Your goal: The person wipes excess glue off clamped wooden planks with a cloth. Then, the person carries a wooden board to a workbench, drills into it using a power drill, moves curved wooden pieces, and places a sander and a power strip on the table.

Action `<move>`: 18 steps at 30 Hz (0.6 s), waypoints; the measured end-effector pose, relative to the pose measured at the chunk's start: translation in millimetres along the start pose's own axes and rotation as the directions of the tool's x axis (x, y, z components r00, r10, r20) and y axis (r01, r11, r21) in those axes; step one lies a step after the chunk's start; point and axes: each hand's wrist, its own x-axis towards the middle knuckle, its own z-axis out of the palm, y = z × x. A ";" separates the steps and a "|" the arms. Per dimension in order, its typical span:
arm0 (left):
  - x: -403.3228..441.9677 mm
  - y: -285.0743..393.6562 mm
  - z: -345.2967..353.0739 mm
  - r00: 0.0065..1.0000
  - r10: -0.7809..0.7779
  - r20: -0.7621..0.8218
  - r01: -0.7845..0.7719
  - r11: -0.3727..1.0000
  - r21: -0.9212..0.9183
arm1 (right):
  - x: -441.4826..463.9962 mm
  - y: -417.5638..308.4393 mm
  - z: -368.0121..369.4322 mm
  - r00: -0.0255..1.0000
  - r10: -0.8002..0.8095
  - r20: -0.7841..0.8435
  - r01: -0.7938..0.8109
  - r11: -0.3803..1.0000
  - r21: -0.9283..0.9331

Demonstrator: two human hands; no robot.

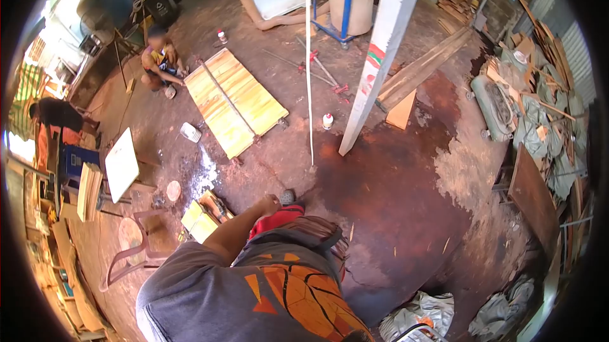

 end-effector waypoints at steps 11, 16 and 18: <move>-38.2 -73.5 -13.2 0.984 -0.162 -0.072 0.169 0.980 0.106 | 9.3 -19.5 -5.3 0.953 0.271 0.137 -0.242 0.950 -0.196; -47.5 -115.2 -30.2 0.971 -0.231 -0.065 0.235 0.970 0.067 | 48.9 -89.4 114.2 0.940 0.050 0.337 0.049 0.959 -0.281; -40.7 -145.1 -29.7 0.982 -0.180 -0.051 0.184 0.979 0.086 | 9.4 -124.1 186.6 0.961 -0.092 0.262 0.188 0.911 -0.367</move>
